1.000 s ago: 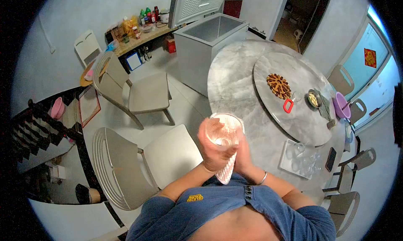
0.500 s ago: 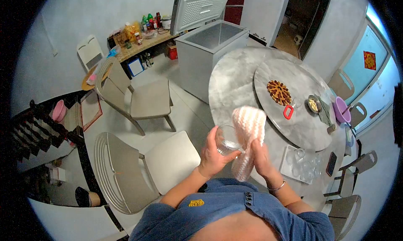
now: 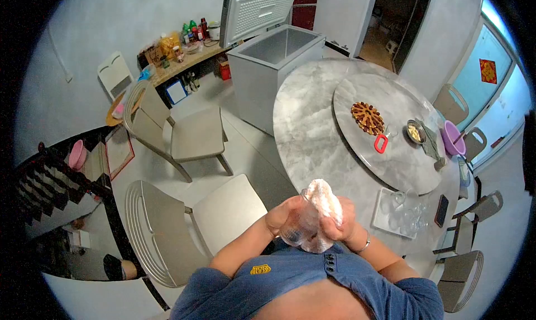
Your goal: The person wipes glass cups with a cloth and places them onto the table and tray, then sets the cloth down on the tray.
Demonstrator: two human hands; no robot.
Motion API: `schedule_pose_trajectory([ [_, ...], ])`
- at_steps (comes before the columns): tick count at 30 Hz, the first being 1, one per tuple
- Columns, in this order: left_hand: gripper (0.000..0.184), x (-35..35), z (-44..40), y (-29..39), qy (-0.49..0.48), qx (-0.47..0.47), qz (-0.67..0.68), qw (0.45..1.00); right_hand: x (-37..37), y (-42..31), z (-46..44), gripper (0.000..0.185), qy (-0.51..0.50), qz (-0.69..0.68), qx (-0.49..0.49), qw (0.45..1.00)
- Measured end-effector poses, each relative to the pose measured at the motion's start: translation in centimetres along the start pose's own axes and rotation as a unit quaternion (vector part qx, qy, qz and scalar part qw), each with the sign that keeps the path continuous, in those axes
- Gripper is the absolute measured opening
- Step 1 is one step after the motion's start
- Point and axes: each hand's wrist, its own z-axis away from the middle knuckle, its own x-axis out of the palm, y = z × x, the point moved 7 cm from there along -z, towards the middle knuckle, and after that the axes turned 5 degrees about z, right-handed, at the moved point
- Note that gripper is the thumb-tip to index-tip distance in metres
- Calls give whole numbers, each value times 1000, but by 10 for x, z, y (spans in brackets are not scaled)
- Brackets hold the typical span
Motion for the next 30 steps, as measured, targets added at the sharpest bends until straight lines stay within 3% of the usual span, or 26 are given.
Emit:
schedule_pose_trajectory([
  [1, 50, -2, -1, -3, 0, 1, 2, 1000, 3, 6, 5, 11, -21, 32, 39, 999],
  [3, 54, -7, -4, -6, 69, -30, -46, 996, 2, 30, 16, 11, -12, -28, 202, 979],
  [5, 52, 12, -2, 0, 42, 3, -96, 995, -6, 29, 3, 15, 31, -10, 191, 981],
  [7, 55, 15, 2, 17, 112, 170, -341, 918, -12, 10, -6, 17, 73, 110, 33, 991],
  [9, 56, 17, 2, 21, 102, 211, -390, 891, -9, 11, -6, 18, 49, 95, 43, 993],
  [11, 56, 14, 1, 20, 103, 119, -212, 965, -4, 17, -7, 19, 44, 57, 95, 993],
  [12, 55, 1, 5, 10, 145, 57, -133, 979, -3, 17, -7, 19, 46, 58, 94, 993],
  [13, 55, -6, 4, 9, 145, 55, -134, 979, -1, 24, -4, 17, 55, -42, 150, 986],
  [14, 57, 6, 0, 1, -18, 21, 6, 1000, 3, 30, 1, 18, 63, -142, 205, 966],
  [15, 60, 27, 3, 0, -180, -12, 146, 973, 7, 37, 6, 20, 68, -240, 256, 934],
  [16, 62, 11, 3, -4, -50, -1, 112, 992, 11, 45, 7, 25, 48, -251, 277, 926],
  [17, 62, 15, 4, -4, -50, -2, 113, 992, 13, 52, 10, 29, 67, -297, 341, 889],
  [19, 62, -7, 7, -1, 144, 55, 189, 970, 5, 76, 16, 35, 182, -308, 411, 839],
  [20, 65, -4, 11, 4, 34, 27, 123, 991, 7, 79, 11, 38, 230, -427, 390, 783],
  [21, 65, -10, 14, 8, 35, 30, 123, 991, -4, 67, -1, 42, 180, -375, 355, 837],
  [23, 63, -12, 16, 17, 6, 60, 50, 997, -5, 73, 19, 39, 99, -200, 387, 895],
  [24, 54, -5, 18, 21, 16, 73, 46, 996, 9, 63, 21, 38, -46, -123, 427, 895],
  [25, 54, -4, 16, 16, 18, 74, 50, 996, 23, 47, 9, 38, -75, -53, 247, 965],
  [27, 44, -20, 16, 21, 171, 208, 9, 963, 32, 34, 7, 40, -16, -2, 145, 989],
  [30, 35, -10, 21, 31, 220, 266, -50, 937, 51, 59, 16, 47, -26, -93, 216, 972],
])
